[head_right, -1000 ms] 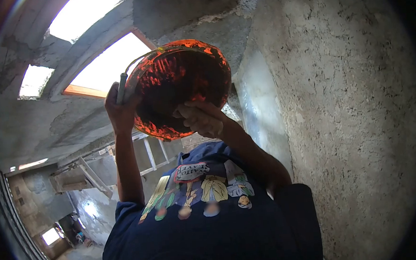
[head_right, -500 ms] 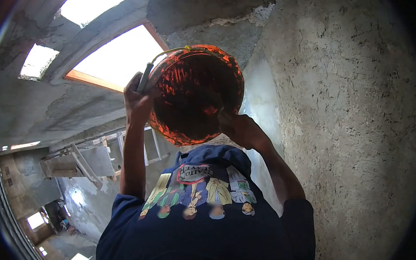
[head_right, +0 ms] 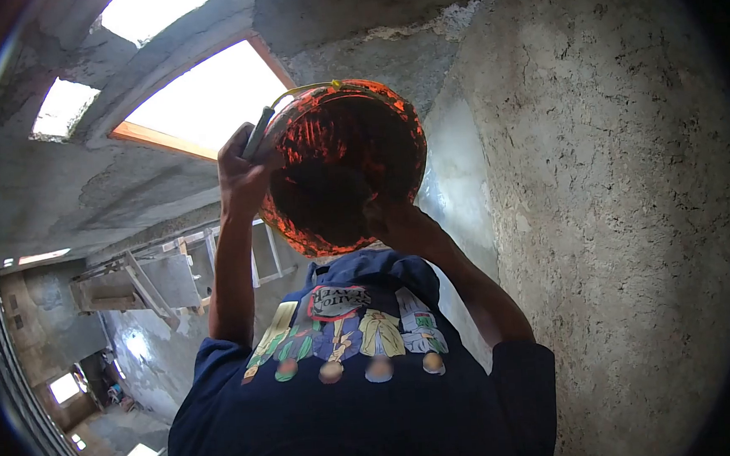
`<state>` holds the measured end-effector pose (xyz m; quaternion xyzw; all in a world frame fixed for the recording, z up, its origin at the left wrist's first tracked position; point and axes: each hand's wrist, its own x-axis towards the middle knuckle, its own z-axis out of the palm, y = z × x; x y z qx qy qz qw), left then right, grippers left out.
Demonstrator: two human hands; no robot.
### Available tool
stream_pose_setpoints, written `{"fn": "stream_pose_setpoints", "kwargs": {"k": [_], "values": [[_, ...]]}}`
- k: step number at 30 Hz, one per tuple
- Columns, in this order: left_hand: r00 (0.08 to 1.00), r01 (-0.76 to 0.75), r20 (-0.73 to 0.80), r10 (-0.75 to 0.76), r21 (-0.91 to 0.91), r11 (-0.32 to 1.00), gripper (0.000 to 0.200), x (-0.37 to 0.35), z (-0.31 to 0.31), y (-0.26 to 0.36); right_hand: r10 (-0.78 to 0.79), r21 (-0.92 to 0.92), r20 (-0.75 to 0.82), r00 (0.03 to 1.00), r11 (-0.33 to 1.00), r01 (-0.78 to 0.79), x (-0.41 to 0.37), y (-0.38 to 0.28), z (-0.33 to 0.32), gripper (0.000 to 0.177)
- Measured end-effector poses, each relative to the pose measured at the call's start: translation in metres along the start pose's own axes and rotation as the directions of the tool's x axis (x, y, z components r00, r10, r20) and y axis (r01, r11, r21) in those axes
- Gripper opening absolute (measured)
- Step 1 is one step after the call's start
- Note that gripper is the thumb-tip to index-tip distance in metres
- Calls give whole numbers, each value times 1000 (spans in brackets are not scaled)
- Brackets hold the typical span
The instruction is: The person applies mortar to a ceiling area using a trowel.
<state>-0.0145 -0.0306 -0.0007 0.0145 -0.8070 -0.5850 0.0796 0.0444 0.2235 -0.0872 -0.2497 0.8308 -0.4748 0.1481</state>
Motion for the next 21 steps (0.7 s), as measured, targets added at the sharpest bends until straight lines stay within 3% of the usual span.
{"fn": "stream_pose_setpoints", "kwargs": {"k": [2, 5, 7, 9, 10, 11, 15, 18, 20, 21], "values": [[1000, -4, -3, 4, 5, 1000, 13, 0, 0, 1, -115, -75, 77, 990, 990, 121, 3, 2, -1, 17], [999, -38, -8, 38, -18, 999, 14, 1, 1, 3, -12, 9, 145, 989, 1000, 11, 5, -8, -3, 17], [999, -41, 27, 38, 96, 995, 16, -1, 1, 12, -29, 19, 168, 985, 999, 26, 7, -3, 1, 19], [999, -40, 41, 36, 98, 994, 16, 0, 1, 10, -47, 31, 188, 981, 999, 42, 12, -1, -2, 22], [998, -39, 50, 34, 100, 994, 16, 1, 1, 8, 144, 73, 372, 917, 980, -183, 18, -2, -11, 27], [997, -44, 61, 38, 101, 994, 16, 1, 1, 7, 302, 72, 547, 781, 912, -403, 21, -5, -18, 33], [999, -17, 44, 13, 85, 996, 17, 0, -1, -1, 437, 103, 556, 707, 808, -581, 24, -18, -28, 39], [1000, 13, 26, -13, 11, 1000, 19, -3, -2, -2, 360, 257, 523, 773, 798, -545, 19, 18, -3, 43], [999, 37, 7, -36, -52, 998, 22, -4, -3, -5, 318, 115, 372, 872, 916, -383, 21, 6, 3, 46], [999, 37, 24, -35, -51, 998, 22, -3, 0, -5, 326, 123, 362, 873, 912, -391, 18, 7, 3, 46]]}}
